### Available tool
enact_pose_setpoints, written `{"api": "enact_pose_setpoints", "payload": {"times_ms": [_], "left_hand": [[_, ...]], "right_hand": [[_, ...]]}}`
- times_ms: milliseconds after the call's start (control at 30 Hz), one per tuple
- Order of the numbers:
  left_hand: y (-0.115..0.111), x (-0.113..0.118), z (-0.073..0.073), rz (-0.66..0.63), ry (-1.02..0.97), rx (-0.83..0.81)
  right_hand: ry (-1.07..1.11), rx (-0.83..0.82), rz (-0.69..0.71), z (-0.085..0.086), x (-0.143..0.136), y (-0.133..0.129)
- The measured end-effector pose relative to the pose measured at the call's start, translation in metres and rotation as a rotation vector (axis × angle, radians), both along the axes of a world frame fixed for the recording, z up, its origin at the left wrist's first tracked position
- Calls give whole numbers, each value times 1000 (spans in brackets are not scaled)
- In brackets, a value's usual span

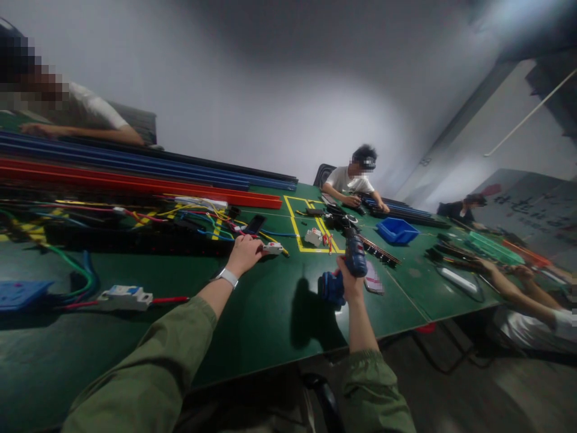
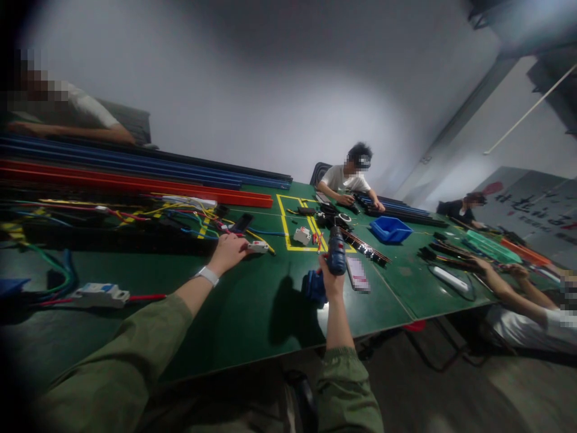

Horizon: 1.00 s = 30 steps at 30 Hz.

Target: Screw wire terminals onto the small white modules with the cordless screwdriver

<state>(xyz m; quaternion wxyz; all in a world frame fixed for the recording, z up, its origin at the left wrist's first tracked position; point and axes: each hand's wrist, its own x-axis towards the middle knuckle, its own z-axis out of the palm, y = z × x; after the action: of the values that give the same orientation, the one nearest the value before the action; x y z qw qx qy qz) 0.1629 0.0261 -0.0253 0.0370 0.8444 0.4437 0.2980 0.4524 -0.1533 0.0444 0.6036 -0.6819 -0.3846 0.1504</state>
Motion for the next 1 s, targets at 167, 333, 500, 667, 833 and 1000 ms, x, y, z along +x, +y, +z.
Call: {"api": "enact_pose_setpoints", "payload": {"times_ms": [167,333,500,667,833,1000], "left_hand": [[6,-1,-4,-15,-30,-12],[8,0,-6,-12,-45,-9],[5,-1,-4,14,-44,1],[3,0,-4,31,-63,5],[4,0,-7,51,-80,7],[5,0,-8,41,-67,-9]], "right_hand": [[78,-86,163,5,-30,-6],[252,-238,450,14,-84,-14],[239,-370,605,24,-117,-20],[270,-478,595,33,-129,-20],[275,-465,621,33,-131,-17],[245,-456,644,30,-135,-17]]}}
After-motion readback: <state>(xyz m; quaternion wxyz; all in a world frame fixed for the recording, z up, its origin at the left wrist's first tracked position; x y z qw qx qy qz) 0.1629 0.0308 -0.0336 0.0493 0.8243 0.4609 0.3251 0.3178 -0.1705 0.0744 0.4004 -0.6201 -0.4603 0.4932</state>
